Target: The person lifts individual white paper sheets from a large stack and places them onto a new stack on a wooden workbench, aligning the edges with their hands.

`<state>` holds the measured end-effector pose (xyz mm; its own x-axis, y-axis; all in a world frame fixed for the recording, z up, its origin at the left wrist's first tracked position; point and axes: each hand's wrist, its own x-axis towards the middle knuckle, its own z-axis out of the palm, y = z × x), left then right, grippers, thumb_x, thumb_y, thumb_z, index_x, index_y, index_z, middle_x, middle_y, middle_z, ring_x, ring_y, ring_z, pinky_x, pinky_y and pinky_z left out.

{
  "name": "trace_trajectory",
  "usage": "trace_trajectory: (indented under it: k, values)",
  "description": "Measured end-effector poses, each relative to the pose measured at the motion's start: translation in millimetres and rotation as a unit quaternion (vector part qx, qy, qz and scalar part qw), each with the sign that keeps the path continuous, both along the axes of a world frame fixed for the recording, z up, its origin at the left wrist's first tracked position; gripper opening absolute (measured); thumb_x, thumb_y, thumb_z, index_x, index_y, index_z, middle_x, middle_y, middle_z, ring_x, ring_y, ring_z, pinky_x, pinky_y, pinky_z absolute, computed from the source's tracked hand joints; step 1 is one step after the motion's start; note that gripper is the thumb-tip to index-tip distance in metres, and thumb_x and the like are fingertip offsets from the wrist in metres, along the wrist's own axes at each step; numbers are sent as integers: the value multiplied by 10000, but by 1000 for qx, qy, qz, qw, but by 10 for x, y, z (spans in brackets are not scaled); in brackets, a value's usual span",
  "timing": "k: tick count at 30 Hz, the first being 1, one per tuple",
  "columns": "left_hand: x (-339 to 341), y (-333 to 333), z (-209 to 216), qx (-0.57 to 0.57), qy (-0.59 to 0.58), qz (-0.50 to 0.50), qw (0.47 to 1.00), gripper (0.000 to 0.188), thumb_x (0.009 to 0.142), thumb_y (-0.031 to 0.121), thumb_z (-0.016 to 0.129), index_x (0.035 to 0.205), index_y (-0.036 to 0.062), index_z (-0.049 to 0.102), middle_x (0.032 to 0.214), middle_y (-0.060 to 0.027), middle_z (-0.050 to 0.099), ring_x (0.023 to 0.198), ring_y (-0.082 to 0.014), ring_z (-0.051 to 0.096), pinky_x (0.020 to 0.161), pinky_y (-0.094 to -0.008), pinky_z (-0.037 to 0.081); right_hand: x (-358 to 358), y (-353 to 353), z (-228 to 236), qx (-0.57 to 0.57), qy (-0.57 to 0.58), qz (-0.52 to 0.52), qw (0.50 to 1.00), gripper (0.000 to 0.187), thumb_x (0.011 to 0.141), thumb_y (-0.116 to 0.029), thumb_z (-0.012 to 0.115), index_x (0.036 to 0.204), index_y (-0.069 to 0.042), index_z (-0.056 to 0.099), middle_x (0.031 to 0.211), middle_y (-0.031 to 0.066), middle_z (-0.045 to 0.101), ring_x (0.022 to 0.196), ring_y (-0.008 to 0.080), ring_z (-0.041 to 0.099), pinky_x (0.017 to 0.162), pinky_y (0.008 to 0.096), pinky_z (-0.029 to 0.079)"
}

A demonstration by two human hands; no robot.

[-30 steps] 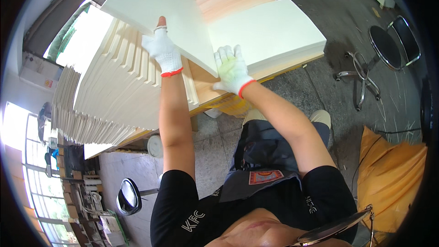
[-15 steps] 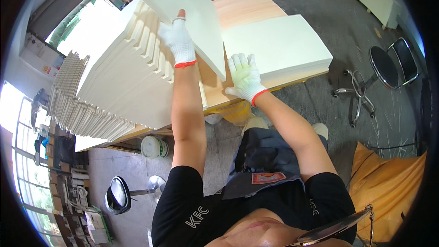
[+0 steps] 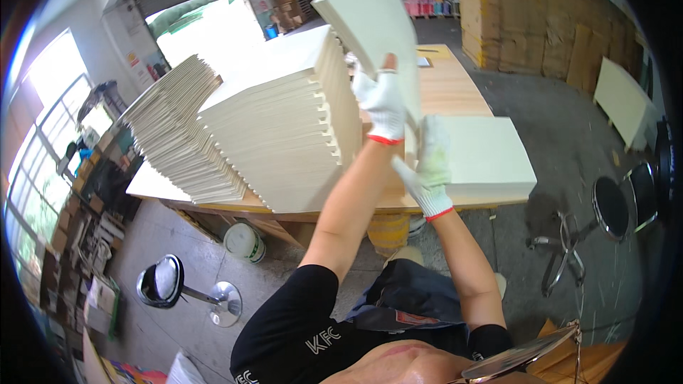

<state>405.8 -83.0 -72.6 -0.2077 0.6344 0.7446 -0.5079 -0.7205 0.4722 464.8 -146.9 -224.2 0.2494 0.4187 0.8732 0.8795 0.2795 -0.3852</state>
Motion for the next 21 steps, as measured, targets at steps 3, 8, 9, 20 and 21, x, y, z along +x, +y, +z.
trace_trajectory:
  k: [3,8,9,20,21]
  values:
    - [136,-548,127,-31,-86,-124,988,362,924,66,659,1266,-21,575,1106,-82,669,985,-175,605,894,-321,481,386,189,-18,100,14,95,990,676,948,-154,628,1523,-2,308,1532,231,390,1399,387,418,1180,526,277]
    - [101,-1104,623,242,147,-60,957,726,836,17,685,1483,33,358,1427,-153,477,1288,-261,464,1069,-375,400,590,-473,819,265,17,166,950,530,1028,-82,466,1526,11,311,1536,165,392,1429,308,370,1179,415,266]
    - [59,-1232,766,320,201,-48,925,882,804,9,699,1571,63,266,1553,-177,400,1415,-288,407,1119,-386,370,677,-589,1022,290,13,107,951,533,1023,-77,469,1523,20,311,1519,169,403,1414,306,387,1168,400,284]
    - [-2654,357,1691,-39,246,-11,968,548,971,257,653,1455,77,470,1259,-114,619,1086,-191,650,873,-308,571,-170,-228,2933,117,237,455,850,514,965,-118,571,1438,42,445,1413,158,519,1292,207,505,1103,293,383]
    - [-2786,318,1745,-20,212,60,975,554,959,282,676,1442,80,496,1244,-106,628,1059,-181,657,847,-301,578,-279,-31,3036,105,209,476,848,490,958,-105,611,1402,63,493,1419,199,510,1301,221,501,1118,284,374]
